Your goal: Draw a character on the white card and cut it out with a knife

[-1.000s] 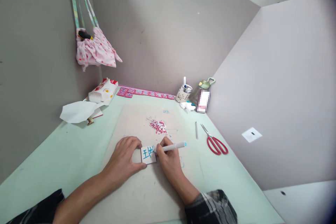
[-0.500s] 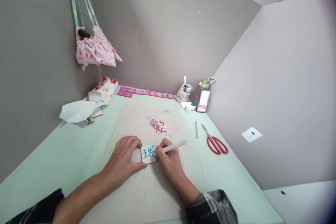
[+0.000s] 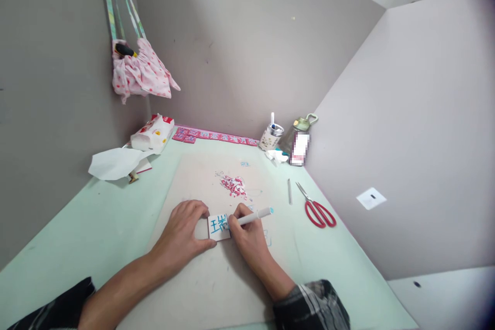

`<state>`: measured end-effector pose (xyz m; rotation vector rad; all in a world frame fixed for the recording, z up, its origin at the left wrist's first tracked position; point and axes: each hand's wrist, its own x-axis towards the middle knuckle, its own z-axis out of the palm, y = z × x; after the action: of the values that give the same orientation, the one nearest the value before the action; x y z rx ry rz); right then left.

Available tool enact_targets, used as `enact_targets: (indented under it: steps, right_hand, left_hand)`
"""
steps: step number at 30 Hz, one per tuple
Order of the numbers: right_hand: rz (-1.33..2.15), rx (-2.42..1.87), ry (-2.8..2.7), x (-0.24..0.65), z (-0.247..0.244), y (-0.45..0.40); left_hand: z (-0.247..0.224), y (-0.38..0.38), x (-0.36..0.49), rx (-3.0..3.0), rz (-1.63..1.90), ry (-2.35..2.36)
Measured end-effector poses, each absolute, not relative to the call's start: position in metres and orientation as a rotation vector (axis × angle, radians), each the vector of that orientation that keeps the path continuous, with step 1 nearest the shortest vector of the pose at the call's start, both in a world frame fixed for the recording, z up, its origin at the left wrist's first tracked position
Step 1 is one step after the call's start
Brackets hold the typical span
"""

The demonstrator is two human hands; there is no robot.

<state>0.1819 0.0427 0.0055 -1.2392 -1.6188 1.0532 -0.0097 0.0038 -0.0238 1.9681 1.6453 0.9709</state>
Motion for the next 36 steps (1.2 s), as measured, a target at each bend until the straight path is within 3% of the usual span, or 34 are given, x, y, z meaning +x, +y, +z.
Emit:
enact_targets:
  steps: [21,36]
  right_hand:
    - [1.117,-1.245,-1.515,0.183,0.004,0.047]
    - [1.324,-1.169,-0.999,0.205,0.008,0.075]
  left_hand:
    - [-0.021,0.005,-0.009,1.965,0.949,1.649]
    - [-0.022,0.004,-0.011,1.966,0.947,1.656]
